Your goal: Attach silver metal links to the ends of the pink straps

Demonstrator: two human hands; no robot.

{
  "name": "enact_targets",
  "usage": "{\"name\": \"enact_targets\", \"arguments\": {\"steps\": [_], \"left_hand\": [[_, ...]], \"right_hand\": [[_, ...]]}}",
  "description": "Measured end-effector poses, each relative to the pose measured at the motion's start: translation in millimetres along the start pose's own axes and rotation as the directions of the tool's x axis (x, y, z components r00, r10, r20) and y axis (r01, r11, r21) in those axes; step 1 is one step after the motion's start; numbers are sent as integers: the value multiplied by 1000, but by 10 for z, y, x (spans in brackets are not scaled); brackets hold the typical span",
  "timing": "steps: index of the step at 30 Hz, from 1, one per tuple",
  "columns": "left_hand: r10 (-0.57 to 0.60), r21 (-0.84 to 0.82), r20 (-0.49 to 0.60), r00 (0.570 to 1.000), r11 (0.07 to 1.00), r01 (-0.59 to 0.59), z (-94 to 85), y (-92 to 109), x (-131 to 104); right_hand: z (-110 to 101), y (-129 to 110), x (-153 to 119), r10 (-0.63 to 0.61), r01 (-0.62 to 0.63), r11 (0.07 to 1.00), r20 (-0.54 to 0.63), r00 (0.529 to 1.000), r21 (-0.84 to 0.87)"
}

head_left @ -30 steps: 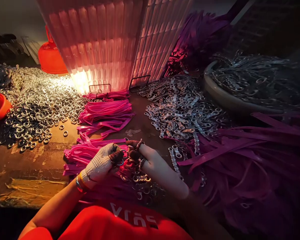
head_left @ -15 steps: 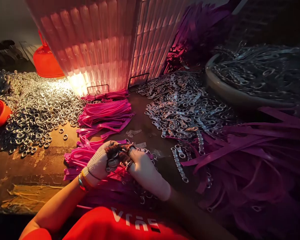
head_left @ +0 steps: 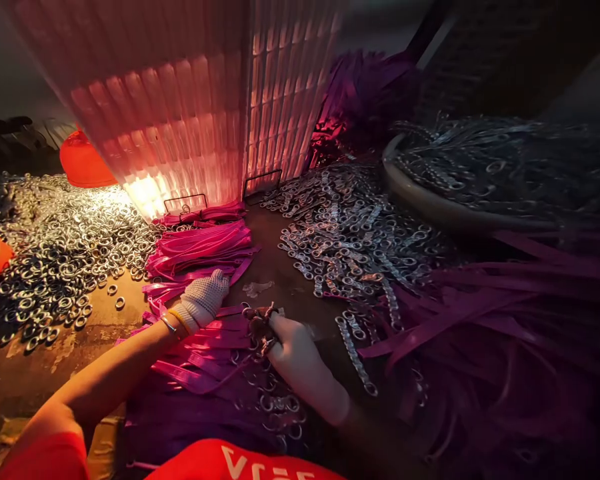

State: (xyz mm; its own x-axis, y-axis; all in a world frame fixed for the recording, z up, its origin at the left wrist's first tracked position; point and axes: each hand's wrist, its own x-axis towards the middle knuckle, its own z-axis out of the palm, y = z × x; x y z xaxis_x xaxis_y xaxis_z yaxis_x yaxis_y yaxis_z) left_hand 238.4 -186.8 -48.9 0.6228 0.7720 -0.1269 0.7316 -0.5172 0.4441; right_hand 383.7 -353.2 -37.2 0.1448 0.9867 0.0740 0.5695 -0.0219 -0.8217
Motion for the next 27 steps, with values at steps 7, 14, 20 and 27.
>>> {"name": "enact_targets", "arguments": {"steps": [7,14,20,27], "left_hand": [[-53,-338,-9,999,940,47,-141,50,-290],[-77,-906,355,932,219,363,-142,349,-934],[-56,-716,109,992,688,118,-67,443,-1068],[66,-681,149,987,730,54,5,353,-1055]], "right_hand": [[-76,-23,5,-74,74,982,6,997,-176],[-59,-301,31,-78,166,849,191,978,-502],[-41,-442,-40,-98,309,645,325,941,-699],[-17,-399,-37,-26,223,672,279,960,-706]]}}
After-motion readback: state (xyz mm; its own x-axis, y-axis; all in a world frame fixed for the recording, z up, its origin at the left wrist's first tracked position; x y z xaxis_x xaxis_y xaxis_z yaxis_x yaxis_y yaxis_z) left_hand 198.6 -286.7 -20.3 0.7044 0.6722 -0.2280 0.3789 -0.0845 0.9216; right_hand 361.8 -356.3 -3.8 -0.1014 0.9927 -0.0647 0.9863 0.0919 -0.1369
